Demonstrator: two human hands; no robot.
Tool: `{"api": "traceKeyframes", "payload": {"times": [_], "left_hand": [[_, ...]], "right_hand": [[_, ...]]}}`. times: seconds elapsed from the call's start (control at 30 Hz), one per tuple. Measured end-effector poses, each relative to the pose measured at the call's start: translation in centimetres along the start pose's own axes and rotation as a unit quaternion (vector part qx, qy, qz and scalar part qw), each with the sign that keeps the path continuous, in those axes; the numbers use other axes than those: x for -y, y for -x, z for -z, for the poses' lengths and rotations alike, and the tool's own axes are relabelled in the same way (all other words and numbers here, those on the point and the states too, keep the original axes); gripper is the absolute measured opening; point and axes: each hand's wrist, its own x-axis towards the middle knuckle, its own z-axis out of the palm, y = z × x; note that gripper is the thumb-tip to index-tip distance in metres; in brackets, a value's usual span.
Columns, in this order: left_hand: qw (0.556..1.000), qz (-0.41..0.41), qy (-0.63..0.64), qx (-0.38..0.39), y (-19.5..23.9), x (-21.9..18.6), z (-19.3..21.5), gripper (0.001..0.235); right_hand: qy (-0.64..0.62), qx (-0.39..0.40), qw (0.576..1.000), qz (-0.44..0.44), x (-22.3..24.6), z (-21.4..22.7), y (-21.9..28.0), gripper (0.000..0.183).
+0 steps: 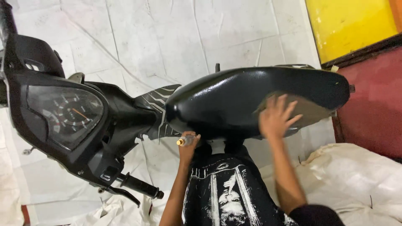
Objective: The person cleans a black motorcycle seat by repeatedly applying liquid from a small bottle and wiping the surface with a brown cloth. The person holds the bottle in one hand and uses the other to scrub the seat in circular and back-and-forth motions.
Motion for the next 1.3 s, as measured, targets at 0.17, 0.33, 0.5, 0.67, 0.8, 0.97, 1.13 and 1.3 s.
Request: {"api": "traceKeyframes", "payload": {"times": [0.17, 0.33, 0.5, 0.67, 0.8, 0.97, 1.13, 1.3], "left_hand": [[1.0, 0.007, 0.001, -0.004, 1.0, -1.5, 0.0, 0.031], [1.0, 0.006, -0.02, 0.008, -0.2, -1.2, 0.1, 0.031], [1.0, 0.013, -0.024, 0.004, -0.1, -1.7, 0.5, 0.03], [1.0, 0.027, -0.009, 0.006, 0.2, -2.6, 0.8, 0.029], [1.0, 0.017, -0.002, 0.007, -0.6, -2.1, 0.9, 0.032], [1.0, 0.015, -0.01, -0.008, -0.5, -1.1, 1.8, 0.035], [1.0, 0.004, 0.012, -0.014, 0.4, -1.5, 1.1, 0.03], [1.0, 0.007, 0.024, -0.008, 0.2, -1.8, 0.4, 0.031]], "right_hand": [[-0.016, 0.13, 0.978, 0.161, 4.7, -1.3, 7.1, 0.06], [0.021, 0.013, 0.995, 0.098, -2.9, 0.7, 0.5, 0.063], [-0.022, -0.026, 0.999, 0.021, 4.0, -0.2, 3.2, 0.058], [-0.052, 0.106, 0.959, 0.259, 9.5, -4.6, 8.9, 0.061], [0.001, 0.045, 0.978, 0.206, 2.9, -1.7, 2.9, 0.064], [0.018, 0.017, 1.0, -0.011, -1.0, -1.2, 0.5, 0.06], [-0.017, 0.0, 0.985, 0.172, 8.6, -4.3, 6.1, 0.063], [-0.042, 0.063, 0.962, 0.263, 5.5, -3.0, 3.5, 0.065]]}}
